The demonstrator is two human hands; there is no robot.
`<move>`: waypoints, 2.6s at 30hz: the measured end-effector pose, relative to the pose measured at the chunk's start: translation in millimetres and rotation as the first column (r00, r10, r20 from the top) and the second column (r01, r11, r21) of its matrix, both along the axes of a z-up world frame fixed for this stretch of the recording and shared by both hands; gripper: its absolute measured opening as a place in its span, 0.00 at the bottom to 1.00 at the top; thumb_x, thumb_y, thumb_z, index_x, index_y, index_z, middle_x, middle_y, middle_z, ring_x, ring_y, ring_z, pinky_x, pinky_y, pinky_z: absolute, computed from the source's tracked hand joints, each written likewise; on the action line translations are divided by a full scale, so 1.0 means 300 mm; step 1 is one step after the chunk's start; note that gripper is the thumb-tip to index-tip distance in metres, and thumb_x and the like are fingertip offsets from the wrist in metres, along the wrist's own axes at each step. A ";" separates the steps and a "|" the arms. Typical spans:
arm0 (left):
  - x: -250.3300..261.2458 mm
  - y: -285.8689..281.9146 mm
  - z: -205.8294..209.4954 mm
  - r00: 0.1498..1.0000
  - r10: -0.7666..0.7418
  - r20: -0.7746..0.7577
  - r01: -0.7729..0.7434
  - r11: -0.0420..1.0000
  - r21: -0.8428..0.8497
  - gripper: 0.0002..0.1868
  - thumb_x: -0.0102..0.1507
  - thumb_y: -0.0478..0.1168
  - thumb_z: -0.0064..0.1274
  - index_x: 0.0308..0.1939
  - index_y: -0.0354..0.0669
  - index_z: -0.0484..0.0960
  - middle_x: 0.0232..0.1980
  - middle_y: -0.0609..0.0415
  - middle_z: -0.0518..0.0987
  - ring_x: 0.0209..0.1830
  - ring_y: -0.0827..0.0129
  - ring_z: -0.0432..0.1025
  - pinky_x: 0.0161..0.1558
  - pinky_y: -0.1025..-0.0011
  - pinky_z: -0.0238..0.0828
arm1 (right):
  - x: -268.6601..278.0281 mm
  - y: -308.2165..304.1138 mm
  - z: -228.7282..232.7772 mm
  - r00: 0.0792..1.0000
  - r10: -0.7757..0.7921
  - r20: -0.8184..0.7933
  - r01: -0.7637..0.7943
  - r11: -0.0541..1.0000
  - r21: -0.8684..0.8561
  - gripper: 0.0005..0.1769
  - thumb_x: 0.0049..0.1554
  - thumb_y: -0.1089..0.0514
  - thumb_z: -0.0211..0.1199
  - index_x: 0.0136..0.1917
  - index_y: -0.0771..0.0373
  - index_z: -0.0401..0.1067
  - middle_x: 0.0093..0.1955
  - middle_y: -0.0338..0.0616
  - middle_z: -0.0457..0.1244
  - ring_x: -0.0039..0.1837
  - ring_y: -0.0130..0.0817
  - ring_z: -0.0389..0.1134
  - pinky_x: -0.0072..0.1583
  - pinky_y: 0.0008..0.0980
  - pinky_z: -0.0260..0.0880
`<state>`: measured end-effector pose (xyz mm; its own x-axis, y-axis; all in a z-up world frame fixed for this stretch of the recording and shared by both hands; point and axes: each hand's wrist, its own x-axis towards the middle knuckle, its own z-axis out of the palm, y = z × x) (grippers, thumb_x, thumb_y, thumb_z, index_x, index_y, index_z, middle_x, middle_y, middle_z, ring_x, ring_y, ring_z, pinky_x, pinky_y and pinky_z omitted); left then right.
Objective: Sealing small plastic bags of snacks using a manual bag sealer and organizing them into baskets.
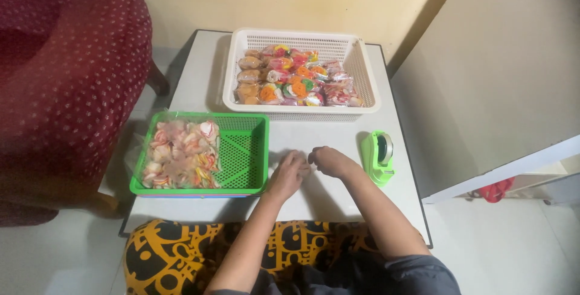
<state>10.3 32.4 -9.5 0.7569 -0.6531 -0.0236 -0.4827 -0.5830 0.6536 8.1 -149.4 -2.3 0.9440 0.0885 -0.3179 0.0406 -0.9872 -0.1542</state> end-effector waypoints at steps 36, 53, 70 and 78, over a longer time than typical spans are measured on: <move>0.119 -0.045 -0.234 0.922 0.386 0.017 -0.334 0.818 -0.468 0.12 0.61 0.29 0.55 0.47 0.45 0.79 0.41 0.53 0.78 0.48 0.56 0.77 0.44 0.68 0.80 | 0.008 -0.090 -0.029 0.941 -0.335 0.047 0.235 0.746 0.623 0.06 0.59 0.61 0.65 0.51 0.62 0.77 0.55 0.51 0.72 0.63 0.51 0.72 0.66 0.52 0.70; 0.121 -0.102 -0.336 0.836 0.317 -0.448 -0.544 0.589 -0.598 0.19 0.60 0.40 0.67 0.52 0.40 0.82 0.50 0.47 0.84 0.56 0.58 0.77 0.58 0.63 0.74 | 0.022 -0.110 -0.057 0.904 -0.427 -0.010 0.167 0.332 0.928 0.05 0.64 0.58 0.62 0.50 0.61 0.68 0.48 0.48 0.71 0.56 0.38 0.72 0.59 0.39 0.76; 0.158 -0.120 -0.393 0.833 0.425 -0.355 -0.551 0.694 -0.464 0.04 0.63 0.42 0.61 0.38 0.50 0.88 0.26 0.60 0.84 0.33 0.68 0.80 0.42 0.70 0.75 | 0.066 -0.175 -0.182 0.867 -0.496 0.047 0.236 0.491 0.838 0.03 0.63 0.58 0.64 0.50 0.58 0.74 0.48 0.45 0.71 0.53 0.37 0.70 0.56 0.39 0.72; 0.143 -0.162 -0.433 0.704 0.432 -0.564 -0.679 0.641 -0.357 0.04 0.65 0.41 0.56 0.41 0.49 0.85 0.29 0.52 0.85 0.23 0.69 0.78 0.27 0.78 0.73 | 0.067 -0.178 -0.213 0.872 -0.489 -0.034 0.321 0.516 0.794 0.08 0.65 0.57 0.60 0.54 0.63 0.72 0.56 0.53 0.70 0.64 0.50 0.69 0.63 0.46 0.72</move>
